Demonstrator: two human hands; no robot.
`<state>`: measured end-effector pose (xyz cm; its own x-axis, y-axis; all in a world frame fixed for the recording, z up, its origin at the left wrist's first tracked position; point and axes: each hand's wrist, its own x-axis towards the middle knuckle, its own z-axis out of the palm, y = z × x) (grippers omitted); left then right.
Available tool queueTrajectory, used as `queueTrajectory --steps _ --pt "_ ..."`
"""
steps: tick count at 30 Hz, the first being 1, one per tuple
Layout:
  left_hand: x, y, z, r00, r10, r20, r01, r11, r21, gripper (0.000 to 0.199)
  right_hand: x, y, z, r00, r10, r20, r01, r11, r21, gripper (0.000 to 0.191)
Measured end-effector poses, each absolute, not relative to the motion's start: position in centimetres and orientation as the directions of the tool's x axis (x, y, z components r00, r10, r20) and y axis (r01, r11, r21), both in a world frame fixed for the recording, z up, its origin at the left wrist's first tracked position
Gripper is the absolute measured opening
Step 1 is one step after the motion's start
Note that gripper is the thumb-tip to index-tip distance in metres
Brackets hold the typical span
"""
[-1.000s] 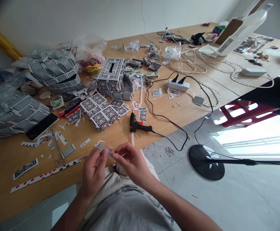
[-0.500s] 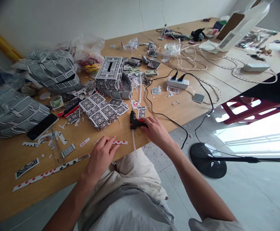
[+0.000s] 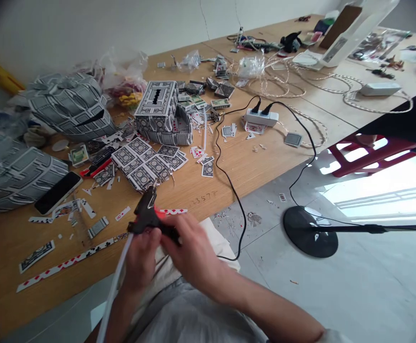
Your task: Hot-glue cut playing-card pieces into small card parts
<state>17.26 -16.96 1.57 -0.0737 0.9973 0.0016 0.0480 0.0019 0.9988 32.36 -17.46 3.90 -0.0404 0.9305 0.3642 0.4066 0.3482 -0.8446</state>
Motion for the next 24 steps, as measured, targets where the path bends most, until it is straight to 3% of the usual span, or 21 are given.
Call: queueTrajectory --steps 3,7,10,14,18,24 --pt "16.7 -17.0 1.1 -0.264 0.948 -0.178 -0.111 0.154 0.982 0.051 30.6 -18.2 3.2 -0.154 0.904 0.399 0.36 0.427 -0.829 0.015" --pt "14.0 -17.2 0.9 -0.324 0.903 -0.284 -0.095 0.268 0.959 0.052 31.8 -17.4 2.2 -0.237 0.868 0.436 0.449 0.496 -0.744 0.01" --pt "12.7 -17.9 1.1 -0.276 0.918 -0.284 -0.009 0.293 0.956 0.052 33.1 -16.5 1.3 -0.315 0.843 0.435 0.614 0.531 -0.584 0.021" --pt "12.6 -19.0 1.3 -0.245 0.939 -0.243 0.162 0.286 0.944 0.045 33.8 -16.0 -0.1 -0.422 0.829 0.367 0.697 0.556 -0.454 0.035" --pt "12.5 -19.5 1.2 -0.274 0.942 -0.193 0.338 0.282 0.898 0.044 33.6 -16.3 -1.0 -0.419 0.857 0.301 0.746 0.514 -0.423 0.04" --pt "11.4 -18.7 0.8 -0.177 0.959 -0.223 0.463 0.281 0.841 0.049 33.4 -16.3 -1.4 -0.39 0.872 0.294 0.763 0.485 -0.427 0.039"
